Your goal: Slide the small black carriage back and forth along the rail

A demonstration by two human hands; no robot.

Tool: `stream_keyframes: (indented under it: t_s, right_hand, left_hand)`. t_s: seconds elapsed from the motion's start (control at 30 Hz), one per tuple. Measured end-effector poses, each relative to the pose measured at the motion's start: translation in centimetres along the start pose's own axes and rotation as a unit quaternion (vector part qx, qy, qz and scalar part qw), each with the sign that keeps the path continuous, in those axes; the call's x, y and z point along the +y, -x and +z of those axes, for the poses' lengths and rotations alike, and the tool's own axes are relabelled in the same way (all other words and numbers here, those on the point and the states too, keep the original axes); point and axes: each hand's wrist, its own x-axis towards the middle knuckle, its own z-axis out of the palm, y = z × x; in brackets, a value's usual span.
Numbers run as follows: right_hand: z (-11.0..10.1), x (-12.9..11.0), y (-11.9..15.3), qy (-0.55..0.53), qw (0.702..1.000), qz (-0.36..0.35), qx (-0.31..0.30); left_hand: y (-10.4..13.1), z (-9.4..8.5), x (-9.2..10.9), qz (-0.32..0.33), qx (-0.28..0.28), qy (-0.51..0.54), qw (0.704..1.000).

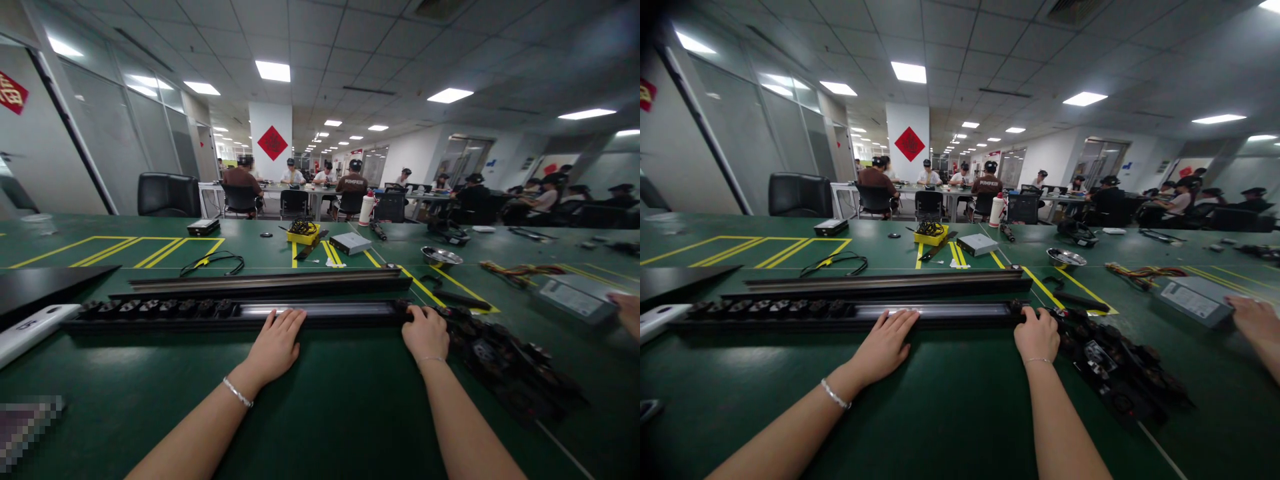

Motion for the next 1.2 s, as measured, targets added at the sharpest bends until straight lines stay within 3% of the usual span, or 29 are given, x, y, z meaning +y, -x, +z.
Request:
stream_keyframes:
  t_s: [0.3, 1.2]
  right_hand:
    - [-0.07, -0.14, 0.06, 0.003, 0.999, 0.034, 0.008]
    - [-0.67, -0.10, 0.19, 0.002, 0.999, 0.042, -0.003]
  left_hand:
    - [-0.06, 0.24, 0.47, -0.014, 0.012, -0.018, 1.000]
    - [0.02, 0.11, 0.25, -0.011, 0.015, -0.011, 1.000]
